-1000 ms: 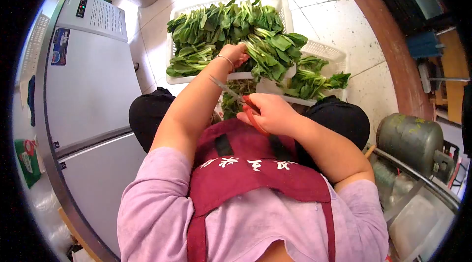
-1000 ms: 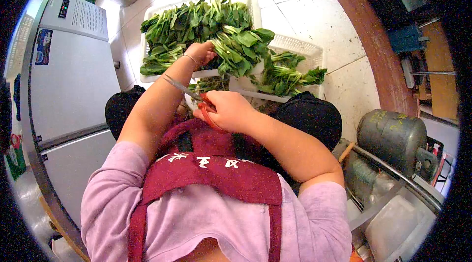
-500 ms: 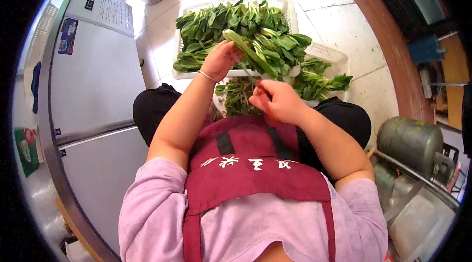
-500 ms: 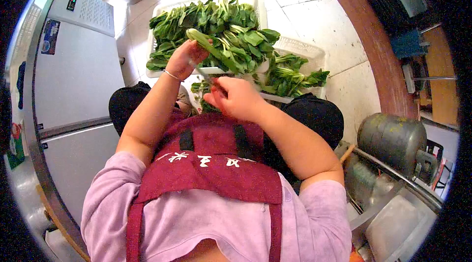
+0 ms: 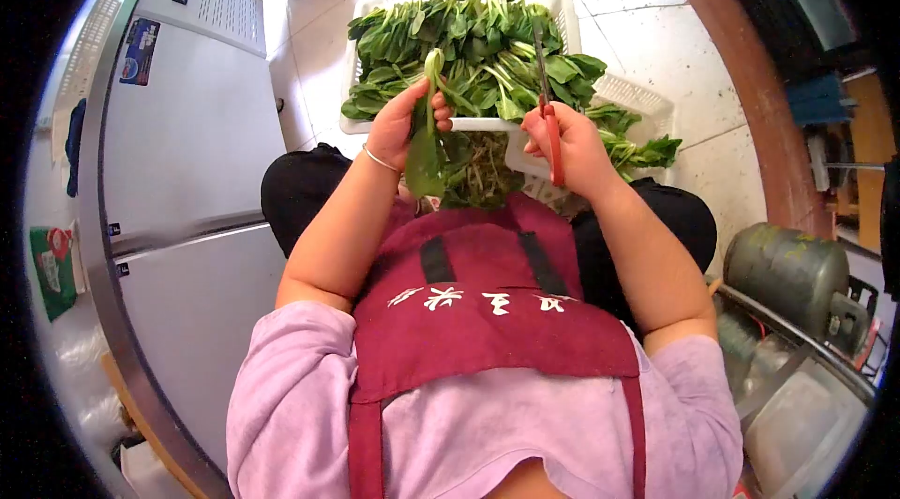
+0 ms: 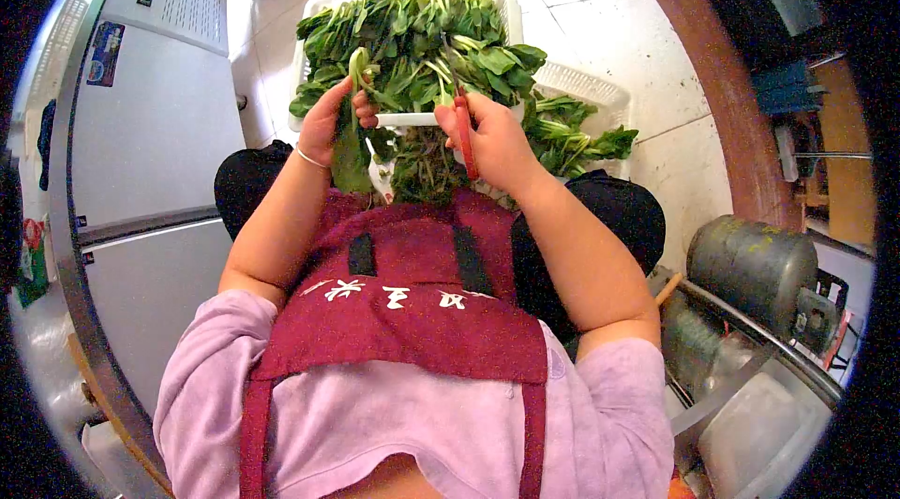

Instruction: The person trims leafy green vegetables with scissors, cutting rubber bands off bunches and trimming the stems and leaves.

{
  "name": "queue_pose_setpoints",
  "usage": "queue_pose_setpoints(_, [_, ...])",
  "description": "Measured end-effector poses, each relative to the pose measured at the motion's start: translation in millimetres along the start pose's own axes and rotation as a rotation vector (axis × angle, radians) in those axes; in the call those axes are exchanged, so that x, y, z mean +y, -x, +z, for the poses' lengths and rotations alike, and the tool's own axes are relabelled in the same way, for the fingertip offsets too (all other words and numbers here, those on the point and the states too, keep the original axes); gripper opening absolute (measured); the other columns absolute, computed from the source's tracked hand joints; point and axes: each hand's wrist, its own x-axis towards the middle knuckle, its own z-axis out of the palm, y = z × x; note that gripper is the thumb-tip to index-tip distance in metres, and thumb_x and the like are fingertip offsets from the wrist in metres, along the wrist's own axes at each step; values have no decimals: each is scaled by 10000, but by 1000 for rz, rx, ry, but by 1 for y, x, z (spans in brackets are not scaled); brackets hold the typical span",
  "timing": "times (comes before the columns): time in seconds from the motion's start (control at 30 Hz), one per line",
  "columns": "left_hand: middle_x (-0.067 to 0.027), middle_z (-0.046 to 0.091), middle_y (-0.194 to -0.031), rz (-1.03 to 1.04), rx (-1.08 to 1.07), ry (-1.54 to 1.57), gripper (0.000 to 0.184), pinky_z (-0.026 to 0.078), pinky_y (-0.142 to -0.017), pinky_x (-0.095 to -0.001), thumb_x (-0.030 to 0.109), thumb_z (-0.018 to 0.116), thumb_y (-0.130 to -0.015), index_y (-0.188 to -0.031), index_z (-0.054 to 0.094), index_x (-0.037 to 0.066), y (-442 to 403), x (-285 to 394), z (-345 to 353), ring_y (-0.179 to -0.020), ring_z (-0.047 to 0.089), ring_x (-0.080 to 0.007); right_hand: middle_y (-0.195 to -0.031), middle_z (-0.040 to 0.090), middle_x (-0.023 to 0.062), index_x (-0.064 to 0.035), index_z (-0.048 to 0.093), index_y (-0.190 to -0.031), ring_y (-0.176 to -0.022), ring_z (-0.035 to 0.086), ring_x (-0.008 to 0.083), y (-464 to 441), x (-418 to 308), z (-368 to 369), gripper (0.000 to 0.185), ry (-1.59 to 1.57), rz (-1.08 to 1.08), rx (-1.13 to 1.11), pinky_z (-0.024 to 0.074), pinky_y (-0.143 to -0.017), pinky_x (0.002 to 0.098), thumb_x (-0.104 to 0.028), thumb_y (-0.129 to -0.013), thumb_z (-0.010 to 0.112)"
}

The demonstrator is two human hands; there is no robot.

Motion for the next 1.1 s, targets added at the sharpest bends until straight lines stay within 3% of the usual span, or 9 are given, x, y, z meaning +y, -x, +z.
queue_pose_setpoints(0.17, [-63, 554, -892, -127, -215, 95, 264, 444, -667, -274, 251, 426, -921, -1073, 508, 52, 15, 3, 5, -750, 500, -155, -753, 561, 24, -26, 559, -894, -671, 569, 104, 1, -4, 0, 308, 51, 5, -20, 471, -628, 254, -333, -896, 550])
queue_pose_setpoints(0.27, [-98, 571, -1004, -42, 48, -116, 276, 464, -751, -320, 252, 436, -912, -1073, 507, 39, 22, -4, 23, -859, 550, -195, -745, 565, 33, -23, 556, -889, -670, 562, 118, 2, -2, 3, 312, 172, -13, -92, 454, -616, 268, -335, -877, 571])
queue_pose_setpoints(0.33, [-119, 580, -1033, -50, -73, -150, 276, 455, -827, -346, 248, 429, -912, -1061, 507, 28, 20, -4, 20, -945, 562, -220, -736, 566, 39, -22, 553, -887, -667, 556, 126, 4, -3, 5, 318, 285, -58, -140, 445, -611, 277, -338, -867, 579])
queue_pose_setpoints(0.4, [-109, 577, -922, -40, -133, -524, 322, 425, -844, -317, 299, 456, -897, -1081, 491, 37, 17, -4, 16, -905, 549, -209, -813, 612, 174, 1, 560, -918, -750, 584, 281, 7, -7, 7, 413, 428, 28, -290, 451, -684, 370, -402, -838, 595])
queue_pose_setpoints(0.57, [-17, 469, -731, -88, -13, -740, 187, 412, -649, -254, 212, 403, -957, -1051, 461, 61, 28, -15, 19, -681, 467, -120, -853, 603, 202, 30, 542, -879, -802, 589, 298, 5, 12, 14, 595, 399, 84, -518, 446, -733, 385, -561, -855, 483])
queue_pose_setpoints(0.67, [-5, 466, -747, -112, -38, -1039, 198, 407, -600, -246, 227, 400, -962, -1051, 461, 61, 31, -16, 5, -667, 451, -99, -818, 556, 105, -21, 520, -889, -777, 524, 201, 6, 0, 16, 457, 413, 187, -618, 424, -695, 333, -474, -901, 462])
queue_pose_setpoints(0.8, [11, 475, -758, -54, -30, -1512, 249, 402, -574, -243, 264, 400, -964, -1058, 461, 42, 33, -17, 1, -642, 447, -92, -776, 557, 92, -12, 517, -887, -729, 524, 191, 6, 14, 23, 507, 441, 187, -603, 425, -654, 324, -513, -898, 443])
queue_pose_setpoints(0.93, [-91, 530, -733, -179, 42, -1583, 243, 425, -616, -342, 256, 415, -951, -913, 447, 19, 43, -16, 0, -671, 490, -180, -672, 538, 62, -15, 520, -838, -625, 540, 164, 8, 27, 42, 611, 312, 345, -635, 433, -568, 294, -617, -862, 411])
queue_pose_setpoints(1.1, [3, 471, -742, -289, 26, -1473, 237, 398, -557, -253, 273, 406, -963, -974, 469, 45, 53, -35, -50, -632, 439, -96, -630, 527, 55, 2, 586, -739, -505, 462, 187, 10, 52, 58, 716, 86, 604, -610, 398, -501, 318, -697, -797, 446])
